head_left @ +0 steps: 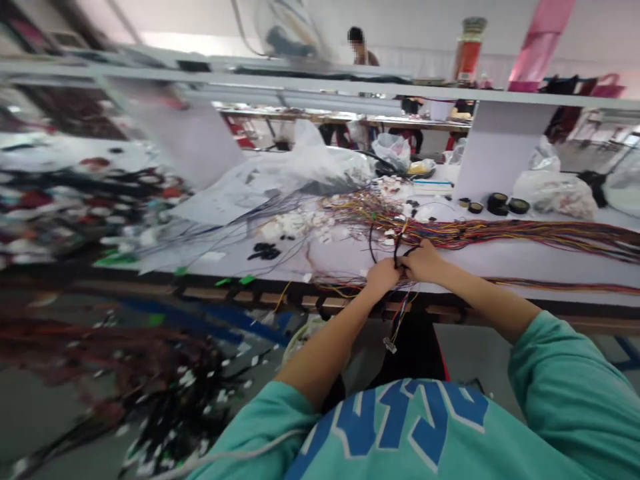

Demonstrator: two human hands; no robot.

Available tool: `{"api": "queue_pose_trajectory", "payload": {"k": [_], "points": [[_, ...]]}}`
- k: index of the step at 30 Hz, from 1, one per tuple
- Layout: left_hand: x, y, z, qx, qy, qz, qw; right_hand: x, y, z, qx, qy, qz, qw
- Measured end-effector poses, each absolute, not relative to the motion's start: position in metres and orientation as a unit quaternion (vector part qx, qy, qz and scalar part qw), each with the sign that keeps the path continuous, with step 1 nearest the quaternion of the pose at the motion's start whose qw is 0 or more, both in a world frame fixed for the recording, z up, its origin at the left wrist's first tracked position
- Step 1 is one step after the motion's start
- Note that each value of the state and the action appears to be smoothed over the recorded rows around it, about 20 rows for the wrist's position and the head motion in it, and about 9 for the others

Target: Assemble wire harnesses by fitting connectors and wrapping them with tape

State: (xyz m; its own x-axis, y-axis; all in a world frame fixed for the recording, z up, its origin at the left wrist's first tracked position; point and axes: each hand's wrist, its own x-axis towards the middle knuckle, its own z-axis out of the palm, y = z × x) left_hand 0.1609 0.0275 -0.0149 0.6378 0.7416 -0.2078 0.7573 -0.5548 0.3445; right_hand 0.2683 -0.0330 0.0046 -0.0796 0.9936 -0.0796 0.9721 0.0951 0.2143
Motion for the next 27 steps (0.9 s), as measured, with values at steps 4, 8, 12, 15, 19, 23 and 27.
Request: {"api": "queue_pose_trajectory", "payload": {"k": [4, 8, 12, 15, 19, 23, 27], "points": [[0.164, 0.034, -0.016, 0.895, 0.405, -0.028, 0.184, 0.274, -0.029, 0.000, 0.676, 0.731, 0.044, 0.083], [0.165, 0.039, -0.020, 0.903, 0.383, -0.017, 0.193, 0.278, -0.025, -0.004, 0.667, 0.741, 0.039, 0.058], [0.167, 0.043, -0.021, 0.890, 0.407, -0.033, 0.200, 0.281, -0.022, -0.009, 0.647, 0.761, 0.034, 0.030], [0.168, 0.047, -0.023, 0.884, 0.419, -0.031, 0.203, 0.284, -0.019, -0.015, 0.638, 0.769, 0.039, 0.008], [0.167, 0.056, -0.030, 0.870, 0.420, 0.004, 0.258, 0.284, -0.014, -0.021, 0.632, 0.772, 0.062, -0.006], [0.166, 0.064, -0.036, 0.835, 0.427, 0.030, 0.345, 0.280, -0.011, -0.019, 0.643, 0.764, 0.057, -0.006], [0.167, 0.067, -0.034, 0.816, 0.430, 0.037, 0.384, 0.279, -0.009, -0.015, 0.658, 0.752, 0.037, -0.020]]}}
